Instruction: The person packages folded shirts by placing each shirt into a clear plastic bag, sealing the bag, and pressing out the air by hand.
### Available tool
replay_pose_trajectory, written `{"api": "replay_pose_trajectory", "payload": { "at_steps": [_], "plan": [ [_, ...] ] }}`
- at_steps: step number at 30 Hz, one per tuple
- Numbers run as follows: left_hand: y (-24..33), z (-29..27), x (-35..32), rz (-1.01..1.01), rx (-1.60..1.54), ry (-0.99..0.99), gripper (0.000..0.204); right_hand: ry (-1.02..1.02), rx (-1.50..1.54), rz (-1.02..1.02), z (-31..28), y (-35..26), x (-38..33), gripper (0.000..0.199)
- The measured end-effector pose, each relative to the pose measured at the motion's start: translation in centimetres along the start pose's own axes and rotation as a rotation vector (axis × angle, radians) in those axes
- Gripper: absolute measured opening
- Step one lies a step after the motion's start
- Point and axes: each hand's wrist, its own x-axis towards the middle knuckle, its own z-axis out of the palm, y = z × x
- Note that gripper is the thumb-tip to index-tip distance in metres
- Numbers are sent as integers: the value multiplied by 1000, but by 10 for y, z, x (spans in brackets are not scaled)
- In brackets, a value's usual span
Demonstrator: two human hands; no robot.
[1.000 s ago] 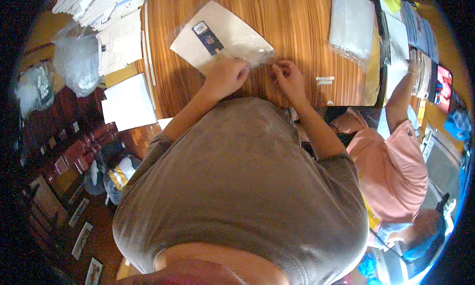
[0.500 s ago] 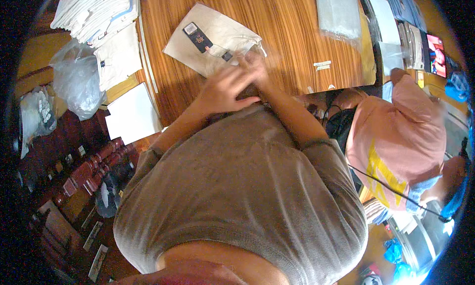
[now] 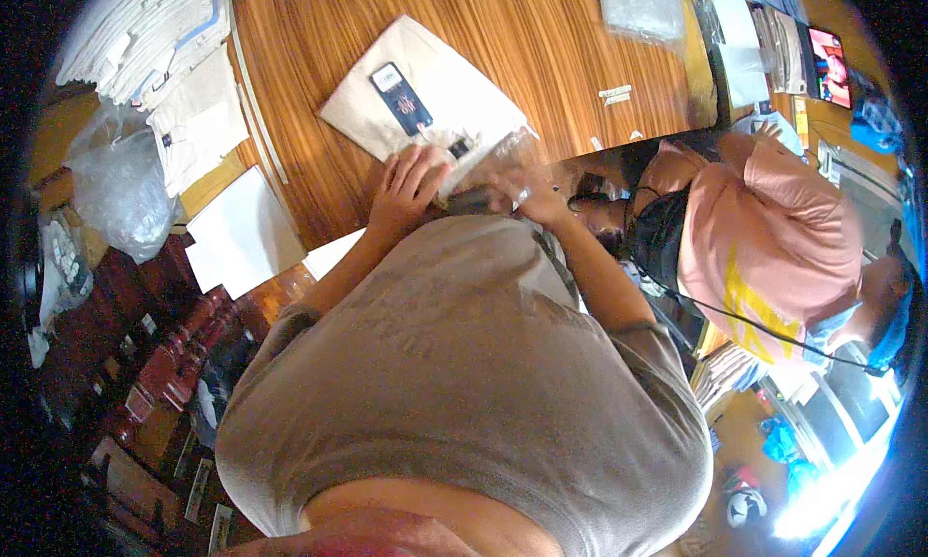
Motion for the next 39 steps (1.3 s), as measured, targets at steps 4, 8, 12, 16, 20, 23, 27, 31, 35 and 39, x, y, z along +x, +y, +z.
{"api": "replay_pose_trajectory", "payload": {
  "at_steps": [4, 8, 12, 16, 20, 23, 27, 31, 35, 39],
  "plan": [
    [6, -26, 4, 97, -257, 204, 31, 440, -304, -151, -19, 71, -47, 34],
    [-9, -113, 69, 149, -554, 265, 24, 759, -647, -815, -37, -4, -39, 83],
    [-41, -177, 122, -43, -842, 373, 13, 267, -260, -1205, -49, -137, -1, 70],
    [-60, -162, 184, -391, -823, 940, 48, 499, 8, -1270, -34, -203, 31, 14],
    [-37, -109, 193, -433, -253, 867, 39, 530, 413, -754, -27, -169, 85, 25],
    [-4, -43, 183, -333, -148, 511, 49, -231, 314, -60, -34, -104, 47, 32],
    [16, 14, 175, -513, 109, 225, 65, -108, -256, -495, -46, -70, 1, 28],
    [-2, 17, 169, -380, 185, 22, 78, 289, -786, -1126, -74, -150, 13, 15],
    [-56, -9, 184, 45, 154, -158, 75, 71, -1362, -1086, -112, -152, 82, 22],
    [-66, -10, 208, 41, 172, -172, 61, -146, -1444, -960, -126, -151, 75, 29]
  ]
}}
